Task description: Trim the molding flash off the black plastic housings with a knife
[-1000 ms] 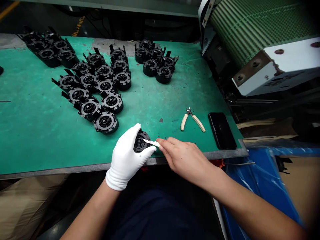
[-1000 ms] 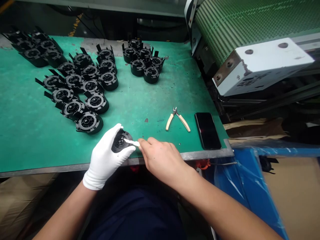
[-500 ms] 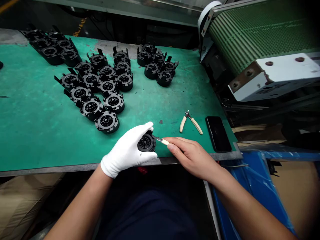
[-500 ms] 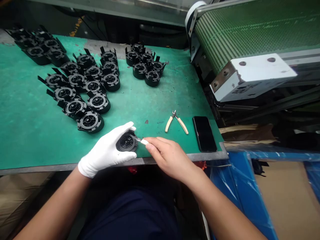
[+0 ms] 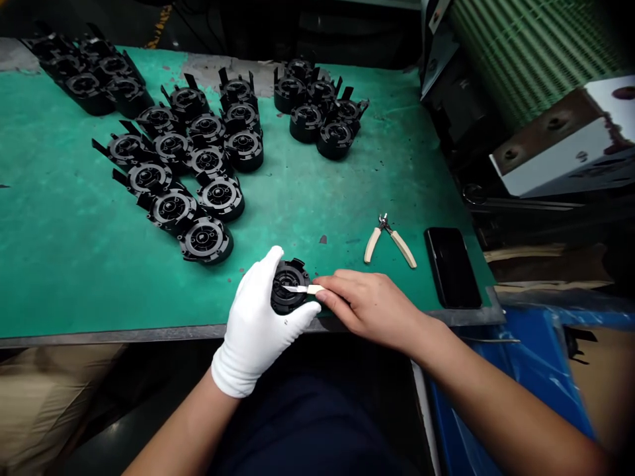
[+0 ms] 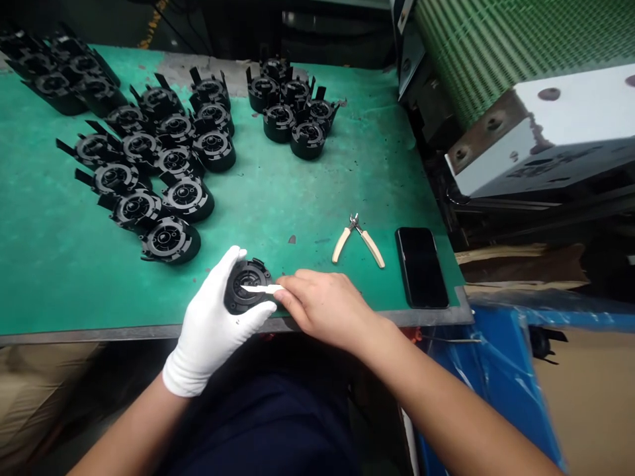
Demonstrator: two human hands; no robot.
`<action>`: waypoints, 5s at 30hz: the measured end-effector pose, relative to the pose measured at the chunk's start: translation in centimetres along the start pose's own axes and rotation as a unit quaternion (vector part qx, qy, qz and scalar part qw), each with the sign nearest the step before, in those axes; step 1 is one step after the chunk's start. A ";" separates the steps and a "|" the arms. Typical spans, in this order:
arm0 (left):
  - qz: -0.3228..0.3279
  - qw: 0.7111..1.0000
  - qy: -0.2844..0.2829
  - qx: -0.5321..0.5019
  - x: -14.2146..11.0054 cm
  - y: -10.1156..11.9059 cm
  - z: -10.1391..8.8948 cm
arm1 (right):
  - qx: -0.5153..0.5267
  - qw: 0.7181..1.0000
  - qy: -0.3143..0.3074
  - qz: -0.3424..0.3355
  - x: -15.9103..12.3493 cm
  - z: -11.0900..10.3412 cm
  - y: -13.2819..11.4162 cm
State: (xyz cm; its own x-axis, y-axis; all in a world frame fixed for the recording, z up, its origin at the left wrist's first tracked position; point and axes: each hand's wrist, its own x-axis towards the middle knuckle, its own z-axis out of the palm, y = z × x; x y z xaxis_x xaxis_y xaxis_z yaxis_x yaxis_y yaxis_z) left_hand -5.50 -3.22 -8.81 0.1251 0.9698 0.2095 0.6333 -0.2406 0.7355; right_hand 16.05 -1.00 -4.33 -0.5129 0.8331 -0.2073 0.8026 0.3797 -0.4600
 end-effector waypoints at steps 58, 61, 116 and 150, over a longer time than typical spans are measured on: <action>0.037 0.999 0.006 0.001 0.4 -0.4 0.2 | -0.065 0.994 -0.081 -0.032 0.6 -3.7 -1.4; 0.036 0.999 0.008 0.001 0.4 -0.4 0.1 | -0.091 0.989 -0.107 -0.037 0.7 -4.6 -1.3; 0.017 0.995 0.097 0.017 -0.7 0.7 1.2 | -0.033 0.998 -0.041 0.028 -2.1 -1.2 -0.3; -0.066 0.997 -0.002 -0.032 -4.2 2.8 -2.7 | 0.123 0.988 0.088 0.029 -0.6 -1.8 -0.6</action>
State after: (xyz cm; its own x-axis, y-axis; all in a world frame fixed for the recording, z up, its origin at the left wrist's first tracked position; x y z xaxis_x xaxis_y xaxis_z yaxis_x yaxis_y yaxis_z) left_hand -6.29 -8.07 -5.94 0.0470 0.9934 0.1048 0.5949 -0.1121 0.7959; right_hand 16.46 -0.99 -2.38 -0.3902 0.9156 -0.0970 0.7202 0.2379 -0.6517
